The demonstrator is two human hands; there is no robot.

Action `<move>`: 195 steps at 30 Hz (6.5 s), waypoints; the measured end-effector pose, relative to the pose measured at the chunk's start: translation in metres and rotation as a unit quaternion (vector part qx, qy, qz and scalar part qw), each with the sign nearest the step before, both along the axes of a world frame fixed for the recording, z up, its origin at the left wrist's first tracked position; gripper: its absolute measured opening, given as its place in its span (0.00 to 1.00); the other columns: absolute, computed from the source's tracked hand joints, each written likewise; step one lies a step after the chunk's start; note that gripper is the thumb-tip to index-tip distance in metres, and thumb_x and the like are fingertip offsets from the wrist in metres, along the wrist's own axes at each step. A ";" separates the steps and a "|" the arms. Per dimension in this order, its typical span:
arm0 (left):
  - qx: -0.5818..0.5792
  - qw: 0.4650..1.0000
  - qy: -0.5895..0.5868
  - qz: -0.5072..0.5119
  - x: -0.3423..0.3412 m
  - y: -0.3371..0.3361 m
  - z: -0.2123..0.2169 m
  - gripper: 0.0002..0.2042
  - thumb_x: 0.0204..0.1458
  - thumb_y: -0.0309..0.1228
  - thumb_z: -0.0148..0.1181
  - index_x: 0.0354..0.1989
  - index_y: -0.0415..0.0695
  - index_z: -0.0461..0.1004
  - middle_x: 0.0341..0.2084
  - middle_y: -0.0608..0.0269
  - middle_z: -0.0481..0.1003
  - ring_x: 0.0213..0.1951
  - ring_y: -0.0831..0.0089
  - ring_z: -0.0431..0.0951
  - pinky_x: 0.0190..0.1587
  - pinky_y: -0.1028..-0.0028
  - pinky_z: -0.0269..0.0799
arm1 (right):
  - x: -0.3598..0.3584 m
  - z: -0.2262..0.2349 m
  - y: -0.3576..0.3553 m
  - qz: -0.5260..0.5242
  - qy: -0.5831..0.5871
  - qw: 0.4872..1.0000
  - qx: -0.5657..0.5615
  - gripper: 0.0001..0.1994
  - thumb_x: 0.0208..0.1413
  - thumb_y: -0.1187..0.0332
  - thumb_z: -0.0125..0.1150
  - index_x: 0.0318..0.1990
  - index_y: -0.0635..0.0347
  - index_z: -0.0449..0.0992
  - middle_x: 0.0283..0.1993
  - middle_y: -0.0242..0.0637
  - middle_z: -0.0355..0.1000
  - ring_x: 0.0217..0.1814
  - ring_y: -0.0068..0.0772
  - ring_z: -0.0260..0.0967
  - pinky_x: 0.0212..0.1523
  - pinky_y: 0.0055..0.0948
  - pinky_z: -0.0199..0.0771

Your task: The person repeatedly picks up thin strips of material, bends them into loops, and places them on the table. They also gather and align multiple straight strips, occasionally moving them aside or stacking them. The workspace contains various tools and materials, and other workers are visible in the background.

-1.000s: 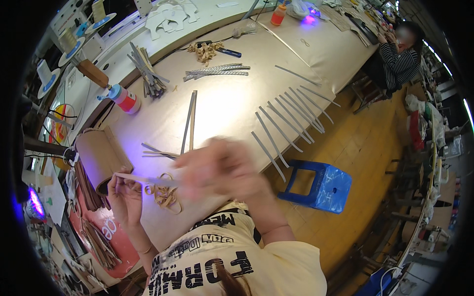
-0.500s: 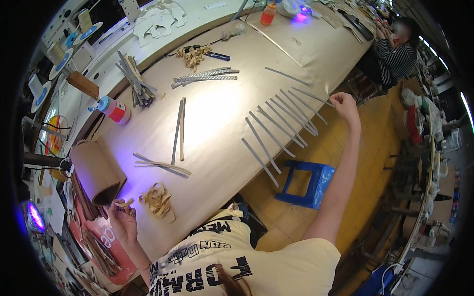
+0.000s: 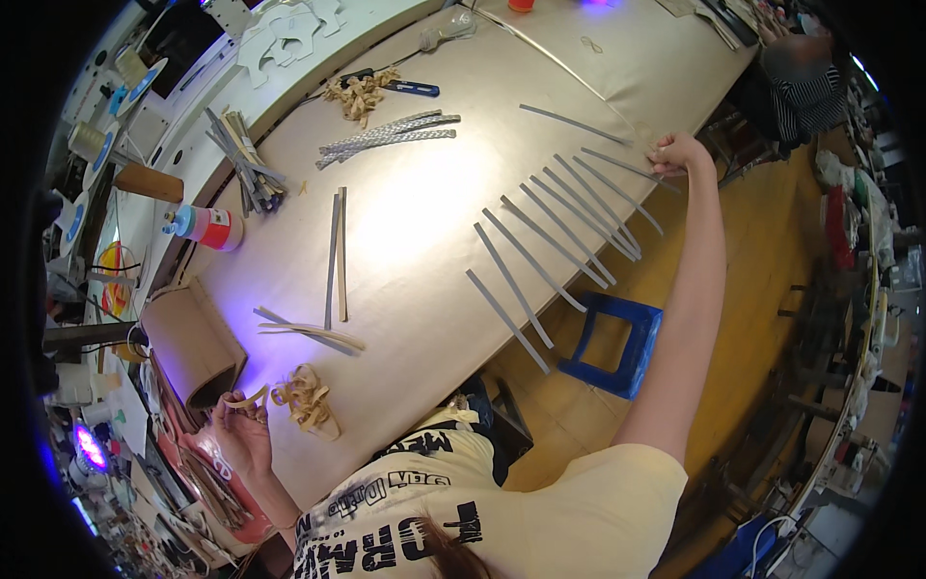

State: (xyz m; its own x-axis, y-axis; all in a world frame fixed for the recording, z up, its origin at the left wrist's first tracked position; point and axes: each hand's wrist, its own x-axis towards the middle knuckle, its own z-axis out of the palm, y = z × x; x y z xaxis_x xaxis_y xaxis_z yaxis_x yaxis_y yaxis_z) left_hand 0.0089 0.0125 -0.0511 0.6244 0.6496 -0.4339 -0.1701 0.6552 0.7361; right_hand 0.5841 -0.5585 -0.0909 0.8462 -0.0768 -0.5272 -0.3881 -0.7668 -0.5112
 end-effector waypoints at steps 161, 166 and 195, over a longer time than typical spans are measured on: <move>0.807 0.535 0.226 0.104 0.002 0.029 0.051 0.14 0.45 0.26 0.62 0.42 0.41 0.79 0.38 0.66 0.75 0.25 0.71 0.76 0.32 0.71 0.69 | -0.443 0.116 0.516 0.434 -0.175 0.752 0.464 0.05 0.57 0.76 0.61 0.36 0.72 0.78 0.38 0.41 0.72 0.41 0.29 0.70 0.46 0.26 0.71; 0.813 0.528 0.232 0.085 0.001 0.031 0.052 0.14 0.44 0.26 0.62 0.42 0.40 0.79 0.37 0.65 0.74 0.23 0.71 0.75 0.31 0.71 0.69 | -0.443 0.113 0.517 0.425 -0.184 0.753 0.466 0.05 0.57 0.76 0.62 0.36 0.71 0.78 0.38 0.41 0.72 0.41 0.29 0.71 0.46 0.26 0.71; 0.360 0.932 0.009 0.051 -0.003 0.034 0.051 0.08 0.58 0.25 0.57 0.39 0.36 0.81 0.32 0.63 0.82 0.29 0.84 0.75 0.30 0.82 0.68 | -0.440 0.104 0.511 0.479 -0.150 0.687 0.525 0.08 0.55 0.76 0.62 0.42 0.65 0.73 0.45 0.41 0.70 0.48 0.35 0.68 0.52 0.32 0.67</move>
State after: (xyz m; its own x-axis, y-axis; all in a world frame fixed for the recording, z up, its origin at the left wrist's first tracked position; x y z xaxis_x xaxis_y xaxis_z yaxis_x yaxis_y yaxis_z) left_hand 0.0064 0.0461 0.0003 0.5401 0.8320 0.1268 -0.1874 -0.0280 0.9819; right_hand 0.1436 -0.0475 0.0131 0.3263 0.8811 0.3423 0.2806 0.2555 -0.9252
